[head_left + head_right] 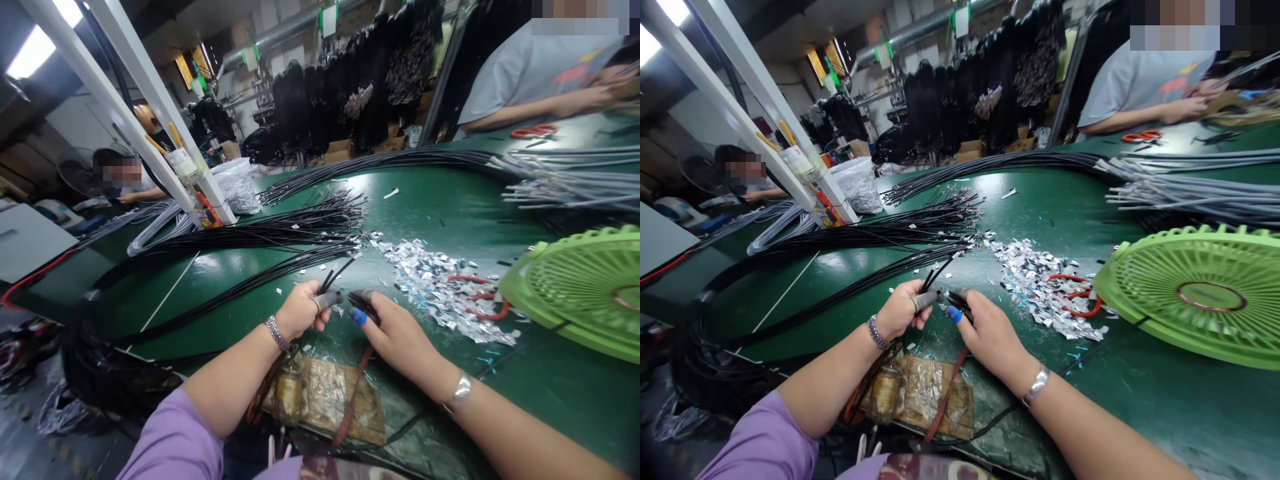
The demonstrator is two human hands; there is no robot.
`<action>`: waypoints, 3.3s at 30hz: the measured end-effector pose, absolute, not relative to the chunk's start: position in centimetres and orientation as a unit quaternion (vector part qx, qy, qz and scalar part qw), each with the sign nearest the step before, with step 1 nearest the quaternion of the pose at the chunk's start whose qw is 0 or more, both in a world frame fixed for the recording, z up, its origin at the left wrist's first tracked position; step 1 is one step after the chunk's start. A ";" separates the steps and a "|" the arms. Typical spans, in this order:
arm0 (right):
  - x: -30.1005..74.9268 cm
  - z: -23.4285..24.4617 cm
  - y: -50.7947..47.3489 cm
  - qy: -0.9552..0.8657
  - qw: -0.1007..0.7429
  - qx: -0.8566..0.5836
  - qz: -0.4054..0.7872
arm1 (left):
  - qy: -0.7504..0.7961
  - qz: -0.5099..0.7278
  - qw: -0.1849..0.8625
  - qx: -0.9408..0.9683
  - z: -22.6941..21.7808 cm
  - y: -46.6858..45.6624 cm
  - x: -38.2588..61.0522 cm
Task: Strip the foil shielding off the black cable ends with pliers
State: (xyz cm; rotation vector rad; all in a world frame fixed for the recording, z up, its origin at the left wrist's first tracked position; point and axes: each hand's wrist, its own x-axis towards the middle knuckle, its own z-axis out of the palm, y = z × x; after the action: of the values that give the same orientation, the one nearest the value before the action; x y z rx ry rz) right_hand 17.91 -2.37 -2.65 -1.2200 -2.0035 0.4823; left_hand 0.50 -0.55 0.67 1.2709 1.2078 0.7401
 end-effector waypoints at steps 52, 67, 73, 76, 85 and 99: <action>17.4 -2.8 -1.8 -0.679 0.394 -0.476 0.396 | 0.416 0.255 0.582 0.651 -0.1 -0.8 -0.1; 17.6 -2.2 -2.0 -0.687 0.418 -0.450 0.389 | 0.414 0.273 0.605 0.623 -0.2 -0.2 -0.4; 17.6 -2.5 -1.6 -0.627 0.420 -0.402 0.518 | 0.409 0.275 0.616 0.614 0.0 -0.1 -0.5; 17.6 -2.6 -1.6 -0.590 0.413 -0.401 0.566 | 0.406 0.270 0.622 0.613 0.1 -0.2 -0.5; 17.6 -2.7 -1.2 -0.553 0.400 -0.384 0.622 | 0.405 0.260 0.605 0.634 0.2 -0.4 -0.4; 17.5 -2.5 -1.6 -0.520 0.403 -0.366 0.658 | 0.416 0.265 0.602 0.628 0.3 -0.3 -0.4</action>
State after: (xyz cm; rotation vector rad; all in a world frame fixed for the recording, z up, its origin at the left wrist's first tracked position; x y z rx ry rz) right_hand 17.52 -1.58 -2.54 -0.9251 -1.3133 1.6617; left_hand -0.39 -0.28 0.33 1.4548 0.9647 0.6136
